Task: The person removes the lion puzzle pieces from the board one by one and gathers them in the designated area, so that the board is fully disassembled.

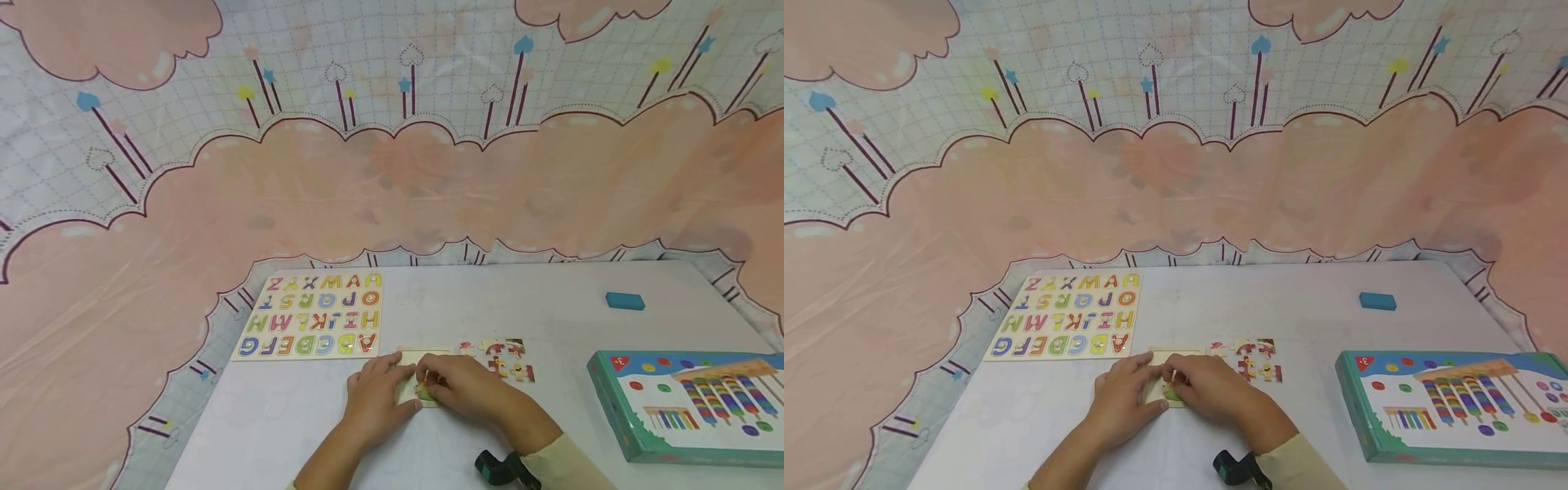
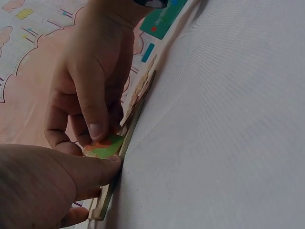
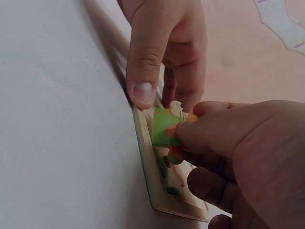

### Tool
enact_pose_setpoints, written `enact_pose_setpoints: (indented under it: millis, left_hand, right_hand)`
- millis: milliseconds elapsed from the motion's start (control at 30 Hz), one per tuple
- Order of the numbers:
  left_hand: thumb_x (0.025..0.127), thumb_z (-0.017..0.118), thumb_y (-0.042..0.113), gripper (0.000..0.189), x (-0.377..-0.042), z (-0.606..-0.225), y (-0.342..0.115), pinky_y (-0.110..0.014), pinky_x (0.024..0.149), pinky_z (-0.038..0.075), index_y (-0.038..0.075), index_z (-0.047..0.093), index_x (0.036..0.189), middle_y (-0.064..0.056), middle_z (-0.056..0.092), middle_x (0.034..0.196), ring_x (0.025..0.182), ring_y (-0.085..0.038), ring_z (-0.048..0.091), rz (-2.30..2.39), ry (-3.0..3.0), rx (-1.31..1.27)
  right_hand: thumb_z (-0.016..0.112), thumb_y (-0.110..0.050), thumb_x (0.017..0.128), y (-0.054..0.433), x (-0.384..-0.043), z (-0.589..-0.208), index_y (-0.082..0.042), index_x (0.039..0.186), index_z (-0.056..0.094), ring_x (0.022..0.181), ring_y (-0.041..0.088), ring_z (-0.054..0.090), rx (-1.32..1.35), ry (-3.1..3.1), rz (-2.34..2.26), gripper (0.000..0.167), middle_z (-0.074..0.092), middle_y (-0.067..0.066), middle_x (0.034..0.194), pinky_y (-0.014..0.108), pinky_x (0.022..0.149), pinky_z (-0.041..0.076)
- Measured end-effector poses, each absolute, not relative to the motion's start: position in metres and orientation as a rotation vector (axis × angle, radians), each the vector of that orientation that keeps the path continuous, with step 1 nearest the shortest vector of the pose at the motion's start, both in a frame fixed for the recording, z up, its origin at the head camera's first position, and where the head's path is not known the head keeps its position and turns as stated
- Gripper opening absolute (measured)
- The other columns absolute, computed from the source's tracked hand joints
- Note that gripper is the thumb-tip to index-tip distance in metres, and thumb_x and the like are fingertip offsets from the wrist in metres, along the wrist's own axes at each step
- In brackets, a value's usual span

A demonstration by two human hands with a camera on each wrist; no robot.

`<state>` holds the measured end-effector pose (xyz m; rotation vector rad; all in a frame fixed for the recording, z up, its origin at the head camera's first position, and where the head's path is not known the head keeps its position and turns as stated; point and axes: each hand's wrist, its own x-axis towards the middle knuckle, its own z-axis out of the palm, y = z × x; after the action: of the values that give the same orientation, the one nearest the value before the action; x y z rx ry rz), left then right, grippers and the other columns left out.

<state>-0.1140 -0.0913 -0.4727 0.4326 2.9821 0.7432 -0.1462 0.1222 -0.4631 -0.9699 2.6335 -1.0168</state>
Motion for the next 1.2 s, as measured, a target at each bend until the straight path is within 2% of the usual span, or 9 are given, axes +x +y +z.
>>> enact_pose_setpoints:
  millis: [567, 800, 1200]
  left_hand:
    - [0.087, 0.088, 0.036, 0.059, -0.113, -0.473, -0.091, -0.063, 0.104, 0.033, 0.019, 0.071, 0.141, -0.010, 0.054, 0.158, 0.147, -0.034, 0.042, 0.740, 2.971, 0.424]
    - [0.087, 0.088, 0.035, 0.059, -0.113, -0.472, -0.090, -0.063, 0.105, 0.033, 0.018, 0.070, 0.141, -0.010, 0.053, 0.158, 0.148, -0.035, 0.042, 0.736, 2.966, 0.418]
    - [0.086, 0.089, 0.033, 0.061, -0.113, -0.468, -0.089, -0.065, 0.104, 0.032, 0.019, 0.070, 0.141, -0.010, 0.052, 0.160, 0.148, -0.036, 0.041, 0.732, 2.953, 0.403]
  right_hand:
    - [0.065, -0.006, 0.101, 0.156, -0.144, -0.452, -0.017, 0.110, 0.068, 0.080, 0.012, 0.056, -0.791, 2.496, -1.309, 0.014, 0.062, -0.006, 0.091, 0.027, 0.069, 0.048]
    - [0.069, -0.005, 0.099, 0.181, -0.144, -0.451, -0.018, 0.106, 0.069, 0.089, 0.015, 0.057, -0.668, 2.557, -1.351, 0.015, 0.062, -0.006, 0.092, 0.027, 0.075, 0.049]
    - [0.075, -0.006, 0.098, 0.209, -0.136, -0.458, -0.017, 0.100, 0.071, 0.087, 0.011, 0.056, -0.692, 2.571, -1.300, 0.011, 0.068, -0.007, 0.096, 0.026, 0.075, 0.051]
